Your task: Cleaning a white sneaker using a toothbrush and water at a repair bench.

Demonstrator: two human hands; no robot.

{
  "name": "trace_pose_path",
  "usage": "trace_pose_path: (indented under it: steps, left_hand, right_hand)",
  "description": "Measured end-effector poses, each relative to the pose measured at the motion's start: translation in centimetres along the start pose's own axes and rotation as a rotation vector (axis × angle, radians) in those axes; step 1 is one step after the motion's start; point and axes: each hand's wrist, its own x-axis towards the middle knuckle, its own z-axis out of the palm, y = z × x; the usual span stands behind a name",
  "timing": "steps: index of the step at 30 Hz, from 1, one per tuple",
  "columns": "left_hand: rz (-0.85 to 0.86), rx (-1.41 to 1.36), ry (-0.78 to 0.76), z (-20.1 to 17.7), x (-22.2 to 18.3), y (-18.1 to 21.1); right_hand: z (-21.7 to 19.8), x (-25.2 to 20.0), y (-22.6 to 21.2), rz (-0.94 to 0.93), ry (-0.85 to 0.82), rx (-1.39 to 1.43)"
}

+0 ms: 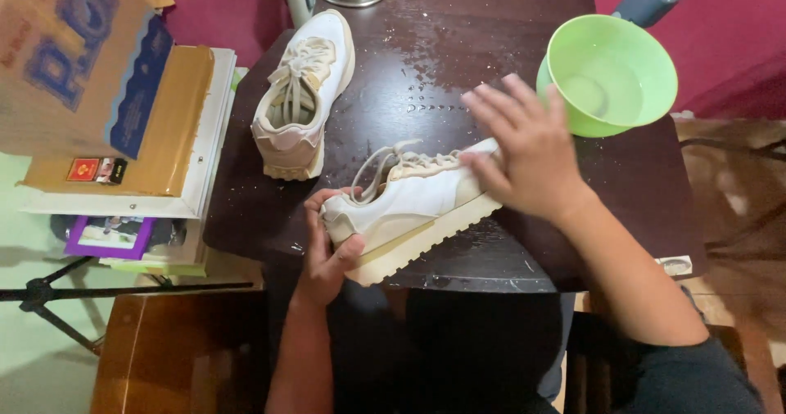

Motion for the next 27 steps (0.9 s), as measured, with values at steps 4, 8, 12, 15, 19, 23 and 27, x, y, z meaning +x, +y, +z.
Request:
trace_pose_path:
  steps: [4,8,12,15,19,23,27]
  left_hand:
    - [0.084,0.518,0.181,1.8,0.6,4.2]
    - [0.673,1.259,0.356,9.4,3.6,5.0]
    - [0.555,1.378,0.055,13.6,6.8,3.0]
    - [0.608,1.452,-0.015,11.1,6.9,2.0]
    - [0.535,1.512,-0.220,7.6,6.0,5.2]
    - [0.417,1.486,-0.288,4.8,4.8,6.0]
    - [0.342,1.376,-0.353,0.2,3.0,4.5]
  right_hand:
    - [-0.7,-0.1,-2.6,-0.391,-0.041,0.363]
    - [0.8,-0.9,-2.4,-0.430,0.037,0.277]
    - [0.7,-1.8,-2.3,-0.447,0.164,0.415]
    - [1.6,-1.9,-1.4,-0.491,0.172,0.271]
    - [0.6,-1.6,-1.0,-0.481,-0.008,0.350]
    - [0.8,-1.8,-1.0,-0.465,-0.078,0.369]
    - [0.5,-1.9,-1.1,-0.456,-0.090,0.391]
